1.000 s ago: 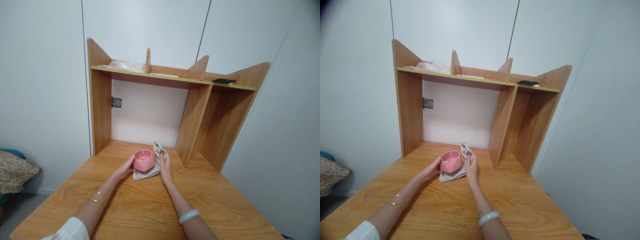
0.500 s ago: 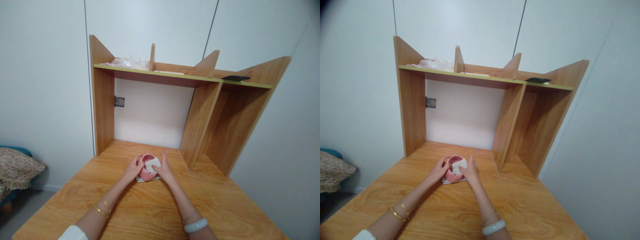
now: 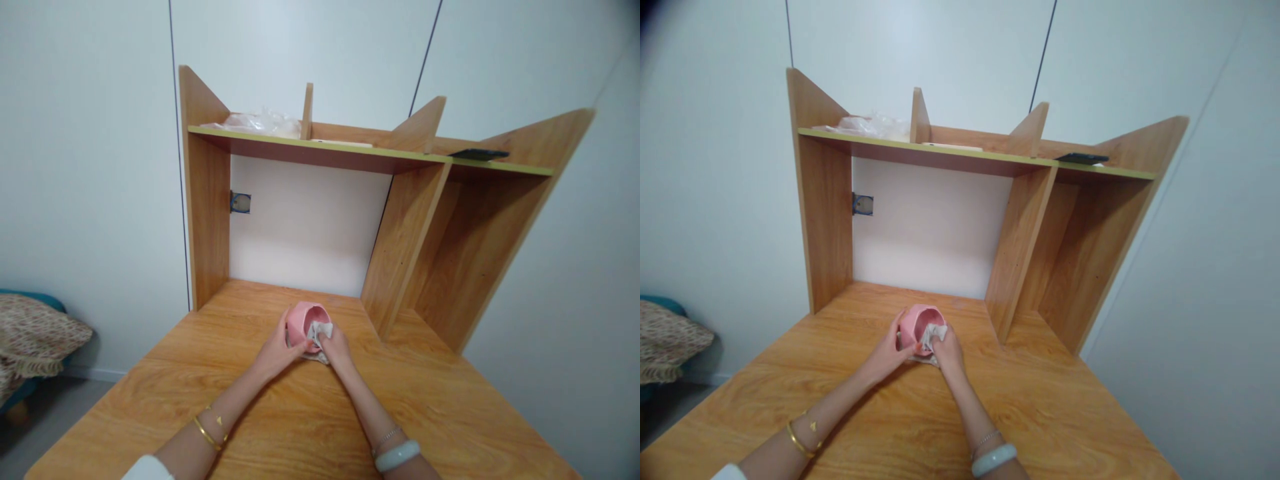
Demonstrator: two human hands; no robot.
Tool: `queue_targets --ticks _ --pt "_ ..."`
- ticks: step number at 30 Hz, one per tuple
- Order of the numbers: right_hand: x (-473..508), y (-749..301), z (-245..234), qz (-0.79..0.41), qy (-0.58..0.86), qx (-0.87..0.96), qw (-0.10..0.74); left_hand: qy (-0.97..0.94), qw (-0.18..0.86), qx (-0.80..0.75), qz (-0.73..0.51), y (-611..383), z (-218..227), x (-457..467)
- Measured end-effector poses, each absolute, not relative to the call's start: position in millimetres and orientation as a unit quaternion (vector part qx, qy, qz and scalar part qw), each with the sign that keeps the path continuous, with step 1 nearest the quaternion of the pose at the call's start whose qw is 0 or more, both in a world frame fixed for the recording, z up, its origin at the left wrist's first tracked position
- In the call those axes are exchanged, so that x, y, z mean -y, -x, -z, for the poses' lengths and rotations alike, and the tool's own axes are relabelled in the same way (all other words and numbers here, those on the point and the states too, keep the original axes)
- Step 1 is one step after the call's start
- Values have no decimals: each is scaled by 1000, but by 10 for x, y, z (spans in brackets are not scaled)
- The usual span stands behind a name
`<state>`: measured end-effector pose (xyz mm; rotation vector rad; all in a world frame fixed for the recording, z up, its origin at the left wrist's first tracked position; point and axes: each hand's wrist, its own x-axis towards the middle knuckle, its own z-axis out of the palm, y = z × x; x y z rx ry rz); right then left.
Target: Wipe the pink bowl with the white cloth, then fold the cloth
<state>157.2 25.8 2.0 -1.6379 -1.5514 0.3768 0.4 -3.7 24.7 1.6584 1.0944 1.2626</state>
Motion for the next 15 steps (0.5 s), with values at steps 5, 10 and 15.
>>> queue_targets --ticks 5,10,15 --pt "-214 -1567 -52 -151 649 612 425 -663 332 -436 -510 -76 -234 91" --pt "-100 -1612 -278 -47 694 628 350 -671 310 -456 -496 -40 -247 54" --pt "-72 -1634 -295 -22 682 649 337 -694 309 -454 -465 25 -287 76"
